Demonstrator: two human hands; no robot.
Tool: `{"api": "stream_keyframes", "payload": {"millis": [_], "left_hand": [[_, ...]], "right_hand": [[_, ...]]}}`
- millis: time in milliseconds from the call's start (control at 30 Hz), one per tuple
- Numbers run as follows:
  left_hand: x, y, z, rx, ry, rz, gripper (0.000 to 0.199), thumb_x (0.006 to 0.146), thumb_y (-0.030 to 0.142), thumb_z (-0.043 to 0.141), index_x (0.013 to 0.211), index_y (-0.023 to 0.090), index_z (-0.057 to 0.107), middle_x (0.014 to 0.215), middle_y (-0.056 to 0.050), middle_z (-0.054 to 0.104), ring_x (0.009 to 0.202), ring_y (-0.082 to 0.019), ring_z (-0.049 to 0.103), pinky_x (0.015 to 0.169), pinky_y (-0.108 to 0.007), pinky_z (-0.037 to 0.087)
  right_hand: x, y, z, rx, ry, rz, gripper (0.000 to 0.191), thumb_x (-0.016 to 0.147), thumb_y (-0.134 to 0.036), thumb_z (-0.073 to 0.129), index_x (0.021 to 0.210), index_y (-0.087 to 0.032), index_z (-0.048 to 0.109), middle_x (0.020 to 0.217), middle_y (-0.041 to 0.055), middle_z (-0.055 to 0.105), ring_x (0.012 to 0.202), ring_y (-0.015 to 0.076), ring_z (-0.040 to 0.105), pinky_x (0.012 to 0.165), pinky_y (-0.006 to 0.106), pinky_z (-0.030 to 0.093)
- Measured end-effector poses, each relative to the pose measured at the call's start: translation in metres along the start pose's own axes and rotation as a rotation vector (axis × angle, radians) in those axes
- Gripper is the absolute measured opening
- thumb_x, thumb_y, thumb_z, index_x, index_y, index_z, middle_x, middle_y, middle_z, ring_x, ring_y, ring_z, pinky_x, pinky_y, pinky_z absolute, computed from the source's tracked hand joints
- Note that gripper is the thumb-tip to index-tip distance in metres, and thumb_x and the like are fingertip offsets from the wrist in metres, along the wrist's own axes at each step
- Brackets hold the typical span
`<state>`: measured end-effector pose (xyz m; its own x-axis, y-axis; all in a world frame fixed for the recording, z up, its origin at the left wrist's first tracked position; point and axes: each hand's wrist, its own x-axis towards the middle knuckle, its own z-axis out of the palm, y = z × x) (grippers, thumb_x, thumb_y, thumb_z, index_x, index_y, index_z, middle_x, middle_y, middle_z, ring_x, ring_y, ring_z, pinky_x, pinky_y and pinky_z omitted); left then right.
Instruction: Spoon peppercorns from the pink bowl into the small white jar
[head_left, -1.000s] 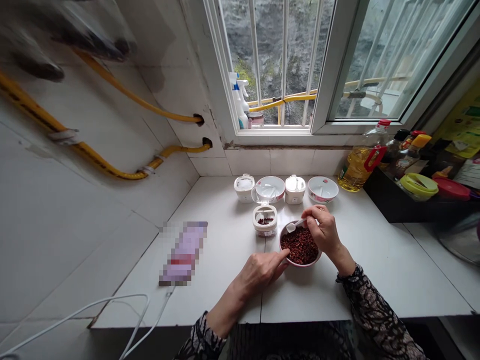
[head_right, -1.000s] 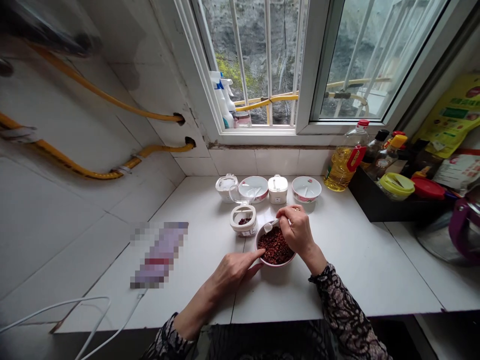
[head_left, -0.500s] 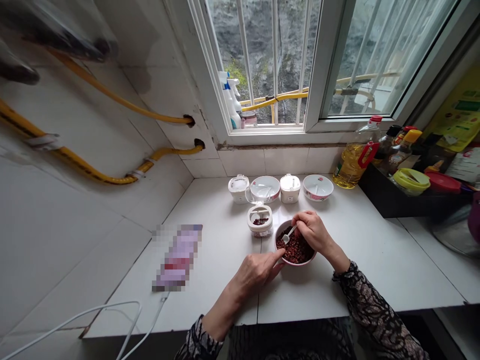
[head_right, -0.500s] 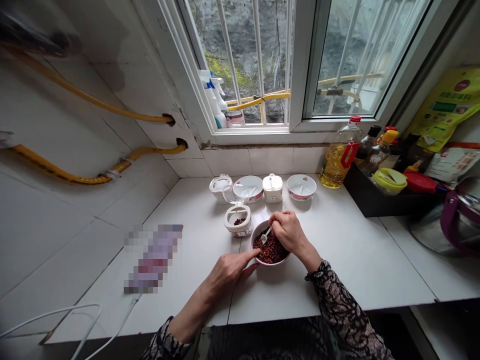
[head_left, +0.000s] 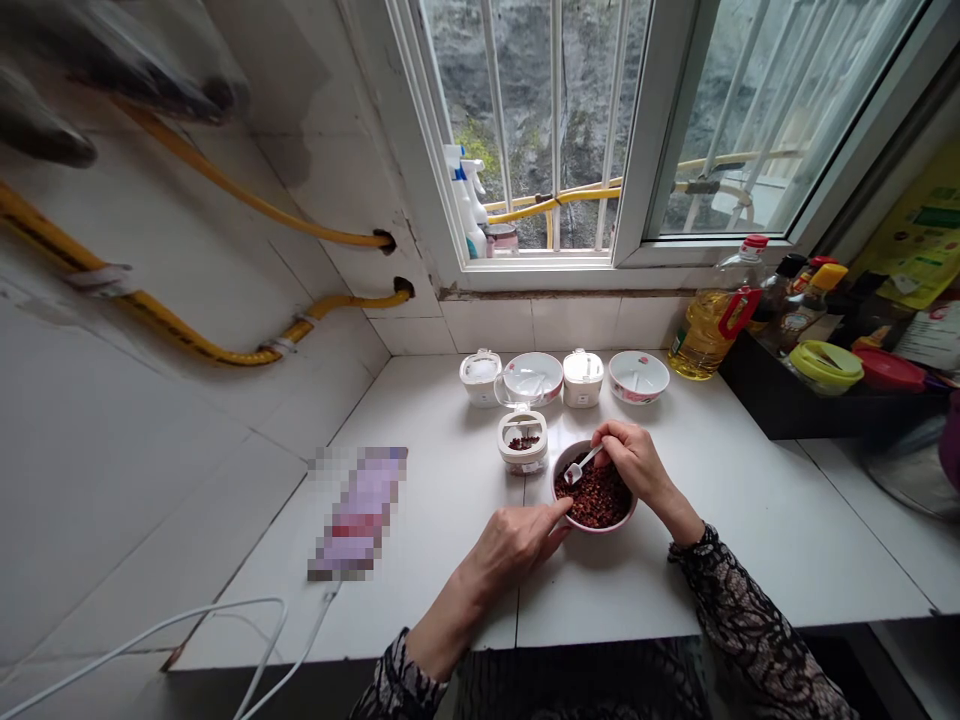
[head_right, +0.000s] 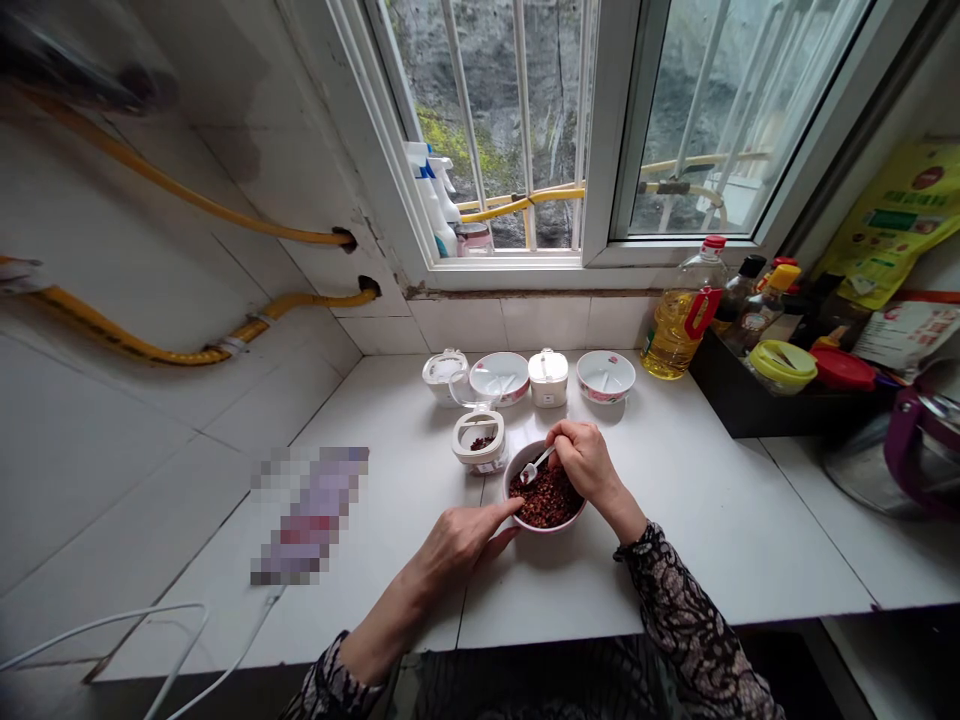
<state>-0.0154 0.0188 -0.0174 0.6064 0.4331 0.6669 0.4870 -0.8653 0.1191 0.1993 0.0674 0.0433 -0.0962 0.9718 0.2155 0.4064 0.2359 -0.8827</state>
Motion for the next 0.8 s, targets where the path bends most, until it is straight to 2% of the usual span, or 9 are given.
{"api": "stream_keyframes", "payload": {"millis": [67,167,233,333,433,500,633,700,800], "left_hand": [[0.001,0.000,-0.001,0.009,0.005,-0.001,0.024,0.104,0.025,0.040,0.120,0.011,0.052,0.073,-0.003,0.070,0.058,-0.012,0.067,0.053,-0.019,0.054],[0.002,0.001,-0.001,0.020,0.007,0.002,0.024,0.104,0.026,0.040,0.119,0.011,0.052,0.072,-0.003,0.069,0.057,-0.012,0.067,0.052,-0.019,0.053],[0.002,0.001,-0.001,0.027,0.004,0.007,0.024,0.104,0.025,0.040,0.119,0.010,0.052,0.071,-0.002,0.069,0.055,-0.012,0.066,0.050,-0.019,0.052],[0.000,0.000,0.000,0.033,0.006,0.011,0.025,0.103,0.024,0.042,0.120,0.010,0.052,0.072,-0.003,0.069,0.056,-0.013,0.067,0.051,-0.020,0.053],[-0.002,-0.001,0.002,0.031,-0.007,0.008,0.027,0.104,0.025,0.040,0.121,0.010,0.052,0.073,-0.004,0.070,0.058,-0.013,0.067,0.053,-0.020,0.054],[-0.003,-0.002,0.003,0.038,-0.015,0.002,0.027,0.103,0.025,0.039,0.122,0.010,0.053,0.072,-0.004,0.069,0.057,-0.013,0.067,0.052,-0.020,0.053],[-0.001,-0.001,0.001,0.053,-0.021,0.007,0.027,0.103,0.025,0.039,0.121,0.010,0.052,0.068,-0.002,0.067,0.053,-0.013,0.064,0.047,-0.020,0.050],[0.000,0.000,0.000,0.058,-0.007,0.014,0.027,0.104,0.025,0.038,0.120,0.009,0.052,0.068,-0.002,0.066,0.052,-0.013,0.064,0.046,-0.021,0.049],[0.002,0.001,-0.001,0.051,0.008,0.015,0.025,0.105,0.025,0.038,0.119,0.009,0.052,0.070,-0.002,0.067,0.054,-0.012,0.065,0.048,-0.021,0.049]], "right_hand": [[0.001,0.001,0.000,0.097,-0.002,0.075,0.018,0.074,-0.020,0.045,0.068,-0.021,0.061,0.051,-0.0020,0.063,0.051,0.0159,0.059,0.060,0.028,0.046],[0.003,0.002,0.000,0.224,0.015,0.134,0.015,0.073,-0.026,0.047,0.069,-0.021,0.060,0.051,-0.0015,0.063,0.051,0.0158,0.058,0.057,0.027,0.046],[0.004,0.000,0.002,0.292,0.042,0.126,0.015,0.075,-0.029,0.049,0.072,-0.020,0.060,0.053,-0.0011,0.063,0.053,0.0161,0.059,0.059,0.028,0.048],[0.003,-0.008,0.008,0.332,0.100,0.030,0.017,0.083,-0.033,0.050,0.081,-0.020,0.061,0.063,0.0007,0.067,0.063,0.0175,0.064,0.067,0.031,0.052],[0.000,-0.017,0.018,0.252,0.127,-0.120,0.018,0.093,-0.033,0.046,0.095,-0.021,0.060,0.080,0.0038,0.072,0.078,0.0186,0.068,0.075,0.033,0.053],[-0.002,-0.022,0.024,0.099,0.100,-0.248,0.018,0.096,-0.027,0.043,0.102,-0.022,0.059,0.091,0.0061,0.073,0.086,0.0196,0.068,0.081,0.036,0.052],[-0.003,-0.024,0.030,-0.224,-0.012,-0.509,0.022,0.094,-0.015,0.041,0.103,-0.021,0.060,0.093,0.0088,0.073,0.087,0.0229,0.066,0.092,0.044,0.046],[-0.004,-0.022,0.025,-0.239,0.017,-0.511,0.020,0.094,-0.016,0.041,0.102,-0.020,0.059,0.090,0.0089,0.073,0.087,0.0235,0.066,0.090,0.044,0.046],[-0.005,-0.018,0.010,-0.167,0.149,-0.398,0.015,0.093,-0.019,0.043,0.098,-0.021,0.058,0.077,0.0050,0.069,0.083,0.0227,0.064,0.081,0.038,0.048]]}}
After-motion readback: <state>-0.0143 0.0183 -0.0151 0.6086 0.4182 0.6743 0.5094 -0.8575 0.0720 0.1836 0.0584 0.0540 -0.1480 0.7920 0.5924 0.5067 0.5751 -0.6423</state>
